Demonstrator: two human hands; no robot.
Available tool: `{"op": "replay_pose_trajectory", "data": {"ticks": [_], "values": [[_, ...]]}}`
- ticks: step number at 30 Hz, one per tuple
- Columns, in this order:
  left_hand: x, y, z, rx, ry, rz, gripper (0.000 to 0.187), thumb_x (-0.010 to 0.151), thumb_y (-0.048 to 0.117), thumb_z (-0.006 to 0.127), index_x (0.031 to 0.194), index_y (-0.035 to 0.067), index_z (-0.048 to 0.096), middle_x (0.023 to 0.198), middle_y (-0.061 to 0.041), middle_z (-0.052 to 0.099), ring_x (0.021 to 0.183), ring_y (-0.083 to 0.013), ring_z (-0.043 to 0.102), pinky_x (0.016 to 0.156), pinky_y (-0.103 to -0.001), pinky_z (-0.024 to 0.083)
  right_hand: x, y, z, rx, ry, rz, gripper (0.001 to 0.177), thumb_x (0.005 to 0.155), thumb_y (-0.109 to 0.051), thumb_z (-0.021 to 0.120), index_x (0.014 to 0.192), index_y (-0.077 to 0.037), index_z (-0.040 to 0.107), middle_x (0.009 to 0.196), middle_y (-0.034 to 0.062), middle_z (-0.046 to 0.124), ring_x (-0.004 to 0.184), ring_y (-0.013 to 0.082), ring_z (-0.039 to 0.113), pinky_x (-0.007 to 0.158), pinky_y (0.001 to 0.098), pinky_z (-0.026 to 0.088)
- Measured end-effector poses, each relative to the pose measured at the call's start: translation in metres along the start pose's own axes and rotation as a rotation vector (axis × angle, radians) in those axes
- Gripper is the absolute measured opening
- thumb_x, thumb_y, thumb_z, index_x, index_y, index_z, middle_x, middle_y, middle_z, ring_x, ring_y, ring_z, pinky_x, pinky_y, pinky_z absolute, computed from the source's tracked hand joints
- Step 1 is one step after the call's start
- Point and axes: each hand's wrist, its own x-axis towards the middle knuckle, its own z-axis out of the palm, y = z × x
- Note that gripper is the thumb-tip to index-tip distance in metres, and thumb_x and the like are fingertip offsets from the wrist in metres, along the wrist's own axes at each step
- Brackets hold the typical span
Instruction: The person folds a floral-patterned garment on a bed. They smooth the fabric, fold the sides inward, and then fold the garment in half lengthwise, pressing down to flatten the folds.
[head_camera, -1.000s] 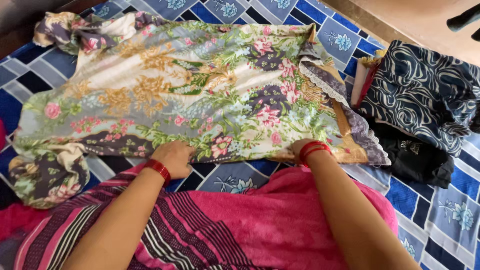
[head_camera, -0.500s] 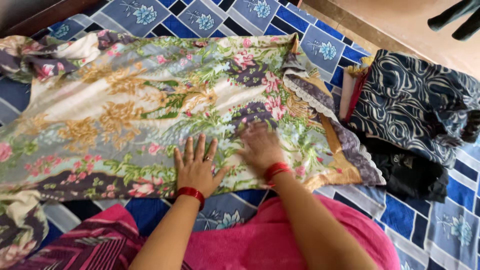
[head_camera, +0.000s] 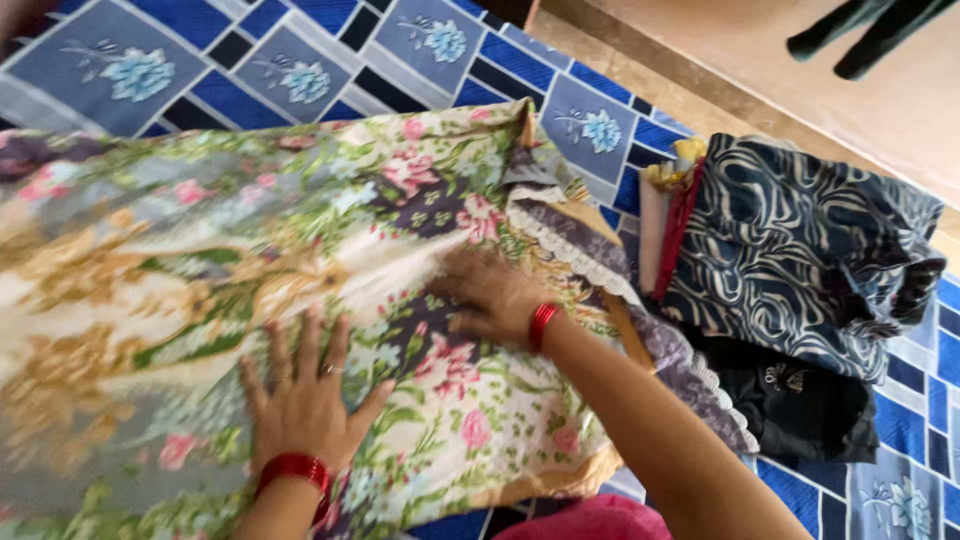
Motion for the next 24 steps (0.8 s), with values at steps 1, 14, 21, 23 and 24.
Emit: {"op": "replay_pose_trajectory", "data": {"ticks": [1,14,21,23,24], "values": [[-0.002,-0.001,0.004,0.003,-0.002,-0.004,0.096,0.077,0.077,0.041,0.158,0.030,0.023,0.165,-0.007,0.018,0.148,-0.0391,0.012,0.112,-0.070,0.012,0.003,0.032,-0.003,-0.066,0.052,0.122,0.064,0.097,-0.051,0.054,0.151,-0.017,0.050,0.161,0.0170,0.041,0.148,0.0363,0.030,0.117,0.0501,0.025],[0.010,-0.012,0.035,-0.042,0.136,0.024,0.092,0.075,0.072,0.048,0.156,0.035,0.028,0.164,-0.007,0.029,0.147,-0.0424,0.030,0.116,-0.073,0.015,0.008,0.118,-0.008,-0.251,0.071,0.274,0.066,0.094,-0.059,0.052,0.149,-0.023,0.049,0.156,0.0164,0.044,0.140,0.0371,0.040,0.111,0.0558,0.030],[0.008,-0.012,0.033,-0.057,0.119,0.022,0.092,0.075,0.073,0.046,0.157,0.033,0.030,0.165,-0.006,0.027,0.148,-0.0423,0.027,0.116,-0.075,0.016,0.003,0.135,-0.041,-0.001,0.120,0.756,0.081,0.102,-0.062,0.041,0.162,-0.008,0.030,0.169,0.0222,0.023,0.155,0.0368,0.022,0.125,0.0475,0.019],[0.009,-0.010,0.031,-0.071,0.172,0.046,0.089,0.079,0.071,0.044,0.157,0.033,0.028,0.166,-0.006,0.025,0.152,-0.0404,0.023,0.117,-0.074,0.014,-0.004,0.083,-0.023,0.063,-0.094,0.480,0.087,0.097,-0.070,0.040,0.160,-0.012,0.023,0.168,0.0187,0.016,0.154,0.0344,0.014,0.123,0.0490,0.012],[0.011,-0.010,0.028,-0.077,0.199,0.059,0.088,0.080,0.070,0.043,0.158,0.033,0.026,0.166,-0.005,0.025,0.154,-0.0395,0.021,0.118,-0.074,0.013,-0.015,0.060,-0.022,0.067,-0.230,0.409,0.087,0.092,-0.072,0.039,0.161,-0.021,0.023,0.168,0.0141,0.014,0.153,0.0316,0.011,0.120,0.0504,0.008]]}}
